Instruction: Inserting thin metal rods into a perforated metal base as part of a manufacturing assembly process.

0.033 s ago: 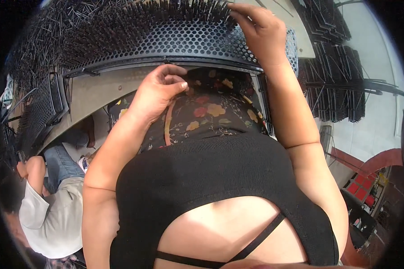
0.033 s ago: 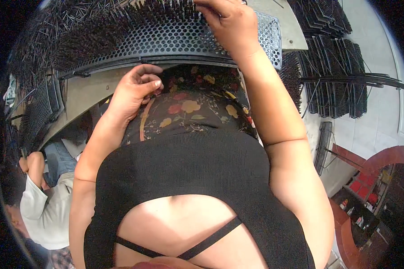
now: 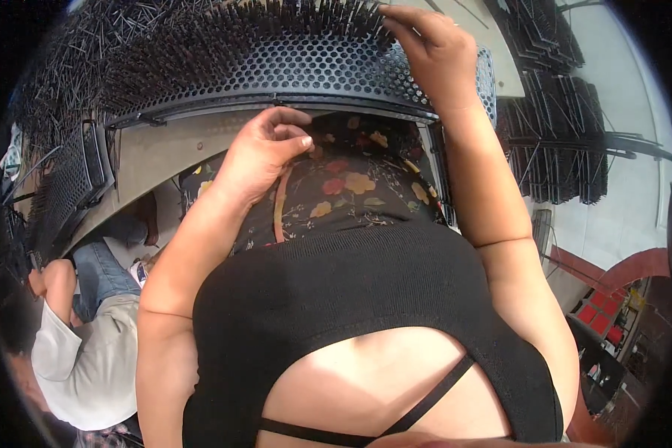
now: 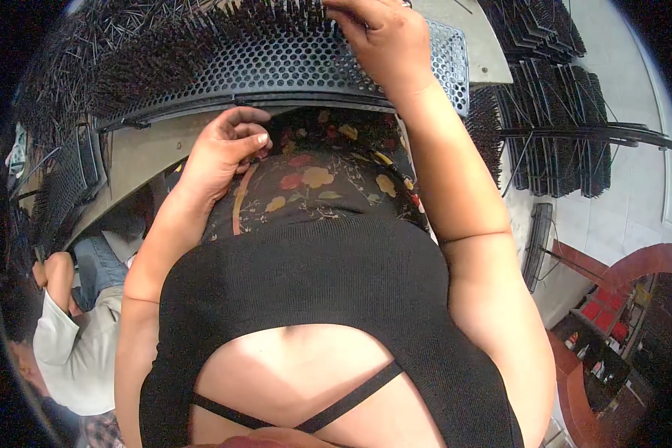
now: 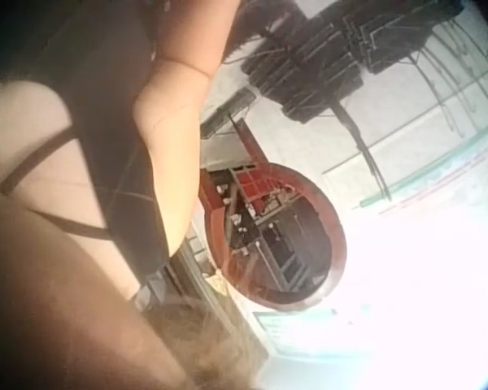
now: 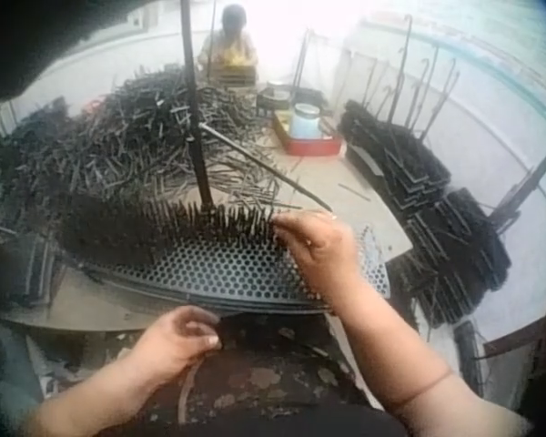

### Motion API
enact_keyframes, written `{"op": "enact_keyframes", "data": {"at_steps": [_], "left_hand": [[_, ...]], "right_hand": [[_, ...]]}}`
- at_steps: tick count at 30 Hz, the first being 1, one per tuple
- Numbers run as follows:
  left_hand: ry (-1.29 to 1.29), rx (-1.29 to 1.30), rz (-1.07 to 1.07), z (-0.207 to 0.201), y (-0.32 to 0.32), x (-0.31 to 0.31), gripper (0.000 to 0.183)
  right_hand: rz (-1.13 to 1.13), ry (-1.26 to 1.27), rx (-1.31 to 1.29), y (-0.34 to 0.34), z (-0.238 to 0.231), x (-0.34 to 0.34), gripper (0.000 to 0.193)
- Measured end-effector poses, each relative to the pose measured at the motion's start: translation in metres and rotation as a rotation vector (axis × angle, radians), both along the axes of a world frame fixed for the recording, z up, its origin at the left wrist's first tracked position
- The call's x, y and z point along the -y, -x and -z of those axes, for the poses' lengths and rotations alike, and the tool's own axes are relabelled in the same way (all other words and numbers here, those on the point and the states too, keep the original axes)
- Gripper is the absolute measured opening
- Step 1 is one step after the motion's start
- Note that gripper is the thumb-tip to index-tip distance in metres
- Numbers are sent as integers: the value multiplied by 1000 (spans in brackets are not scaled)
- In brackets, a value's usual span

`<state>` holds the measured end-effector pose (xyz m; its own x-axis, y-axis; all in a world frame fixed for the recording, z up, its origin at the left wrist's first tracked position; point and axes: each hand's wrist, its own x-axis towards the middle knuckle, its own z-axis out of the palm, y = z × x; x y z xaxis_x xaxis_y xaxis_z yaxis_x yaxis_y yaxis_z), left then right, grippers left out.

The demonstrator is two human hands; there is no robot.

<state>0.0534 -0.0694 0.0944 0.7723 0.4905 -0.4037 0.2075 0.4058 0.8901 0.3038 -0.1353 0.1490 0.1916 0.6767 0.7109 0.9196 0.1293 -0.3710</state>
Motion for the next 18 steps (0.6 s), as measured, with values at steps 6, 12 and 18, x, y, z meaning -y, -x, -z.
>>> {"op": "enact_keyframes", "data": {"at_steps": [6, 12, 18], "left_hand": [[27, -20, -9, -3, -5, -2, 33], [-279, 76, -289, -19, 12, -9, 20], [-1050, -99, -735, -28, 100, -104, 20]], "right_hand": [[-172, -148, -122, -13, 6, -12, 14], [55, -21, 134, -34, -8, 18, 16], [379, 95, -287, -107, 3, 63, 22]]}}
